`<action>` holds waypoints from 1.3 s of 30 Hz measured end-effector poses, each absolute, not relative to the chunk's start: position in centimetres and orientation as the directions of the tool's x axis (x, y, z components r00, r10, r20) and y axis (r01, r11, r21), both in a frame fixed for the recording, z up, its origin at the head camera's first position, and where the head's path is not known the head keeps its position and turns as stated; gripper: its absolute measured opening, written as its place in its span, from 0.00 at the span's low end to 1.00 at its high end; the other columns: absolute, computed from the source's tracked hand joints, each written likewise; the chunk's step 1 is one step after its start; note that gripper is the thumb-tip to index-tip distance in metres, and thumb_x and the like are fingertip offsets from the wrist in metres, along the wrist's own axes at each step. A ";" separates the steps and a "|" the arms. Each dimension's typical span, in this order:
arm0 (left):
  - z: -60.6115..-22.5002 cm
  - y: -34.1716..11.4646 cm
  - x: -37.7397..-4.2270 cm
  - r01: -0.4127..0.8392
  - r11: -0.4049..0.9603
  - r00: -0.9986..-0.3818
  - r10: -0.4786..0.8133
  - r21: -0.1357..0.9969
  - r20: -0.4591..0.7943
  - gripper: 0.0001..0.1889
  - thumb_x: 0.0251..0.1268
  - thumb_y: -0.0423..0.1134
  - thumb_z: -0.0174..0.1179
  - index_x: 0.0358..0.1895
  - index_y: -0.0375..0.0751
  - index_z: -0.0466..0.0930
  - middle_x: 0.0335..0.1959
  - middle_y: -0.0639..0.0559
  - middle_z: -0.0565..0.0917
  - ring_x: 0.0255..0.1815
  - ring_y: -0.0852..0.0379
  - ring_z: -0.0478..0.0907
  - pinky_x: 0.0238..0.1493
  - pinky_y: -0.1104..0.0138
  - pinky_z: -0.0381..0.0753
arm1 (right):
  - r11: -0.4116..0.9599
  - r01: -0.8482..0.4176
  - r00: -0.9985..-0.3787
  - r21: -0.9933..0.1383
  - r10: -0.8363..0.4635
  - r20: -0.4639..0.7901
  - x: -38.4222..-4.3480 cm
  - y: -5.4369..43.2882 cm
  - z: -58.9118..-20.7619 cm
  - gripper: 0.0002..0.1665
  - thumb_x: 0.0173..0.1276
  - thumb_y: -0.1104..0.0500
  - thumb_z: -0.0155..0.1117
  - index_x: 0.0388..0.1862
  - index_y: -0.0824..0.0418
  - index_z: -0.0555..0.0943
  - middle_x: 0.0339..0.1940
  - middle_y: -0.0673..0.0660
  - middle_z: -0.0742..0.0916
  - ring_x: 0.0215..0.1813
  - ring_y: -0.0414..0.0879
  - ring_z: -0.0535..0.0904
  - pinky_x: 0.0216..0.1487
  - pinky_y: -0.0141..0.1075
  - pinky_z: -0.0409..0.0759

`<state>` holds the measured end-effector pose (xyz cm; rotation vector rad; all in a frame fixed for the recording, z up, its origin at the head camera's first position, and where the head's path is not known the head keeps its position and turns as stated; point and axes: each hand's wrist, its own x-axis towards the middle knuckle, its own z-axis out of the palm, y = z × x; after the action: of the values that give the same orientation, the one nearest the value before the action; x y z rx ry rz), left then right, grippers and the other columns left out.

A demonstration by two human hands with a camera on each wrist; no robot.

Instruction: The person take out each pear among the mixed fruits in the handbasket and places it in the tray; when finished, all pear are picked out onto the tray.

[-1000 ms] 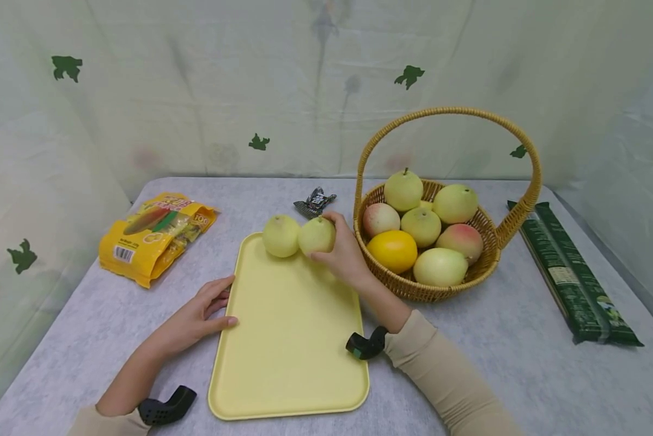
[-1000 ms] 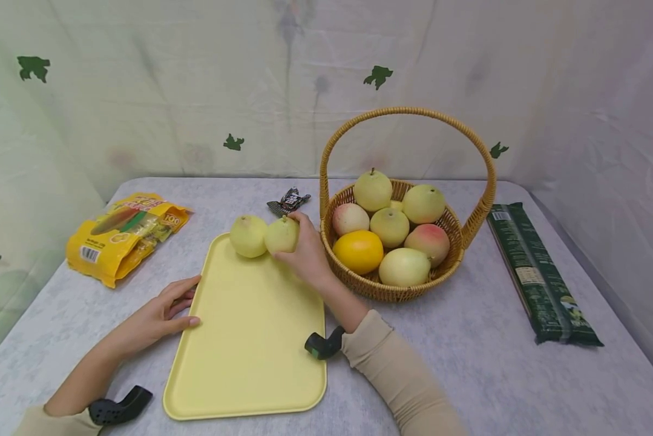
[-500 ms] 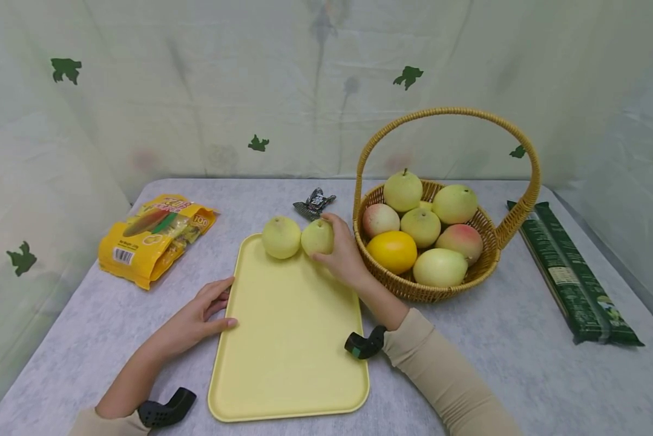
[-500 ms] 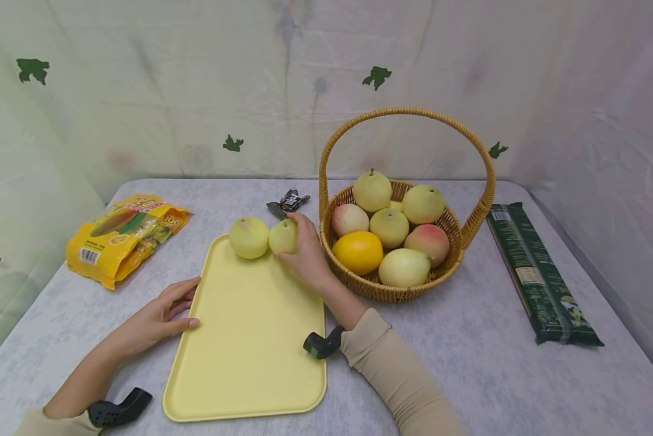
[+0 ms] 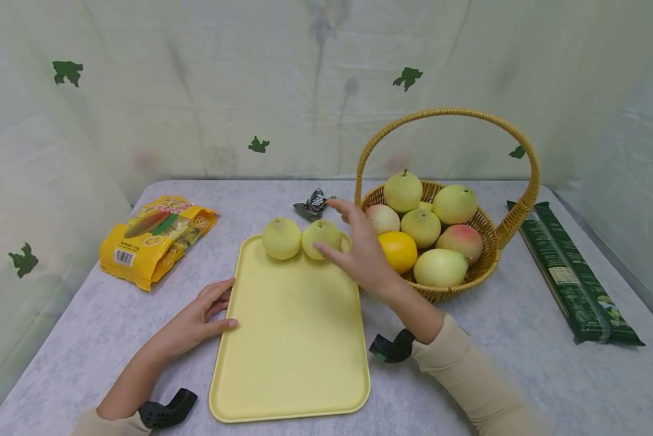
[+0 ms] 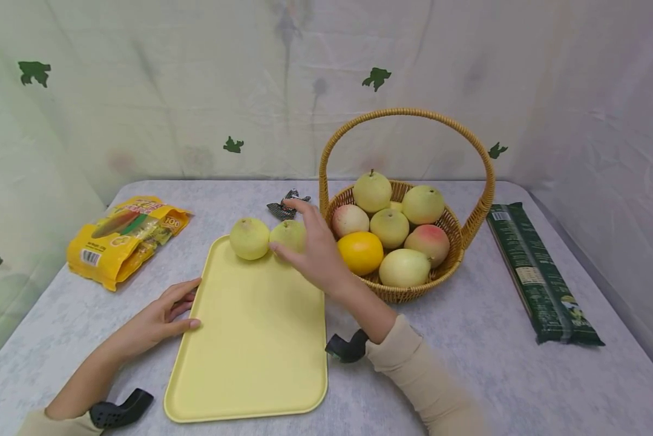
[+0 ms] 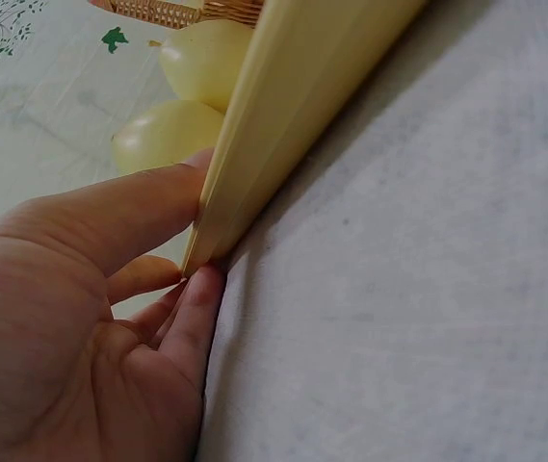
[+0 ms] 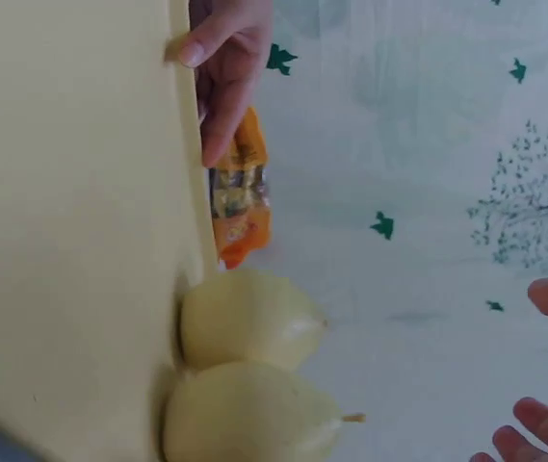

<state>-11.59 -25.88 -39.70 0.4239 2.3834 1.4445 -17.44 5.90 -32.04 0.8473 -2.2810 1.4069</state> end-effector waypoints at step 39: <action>-39.6 -25.8 -11.6 0.078 0.454 -0.909 0.399 0.888 -0.124 0.42 0.57 0.42 0.62 0.69 0.37 0.45 0.64 0.40 0.51 0.61 0.46 0.57 0.52 0.85 0.59 | 0.542 -0.423 -0.814 -0.726 0.124 0.567 -21.2 22.1 -33.0 0.40 0.52 0.64 0.69 0.63 0.62 0.63 0.62 0.58 0.66 0.64 0.50 0.57 0.63 0.45 0.54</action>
<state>-11.57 -25.85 -39.65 0.4064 2.3937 1.4371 -21.22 22.13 -33.02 0.2404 -2.2085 1.2525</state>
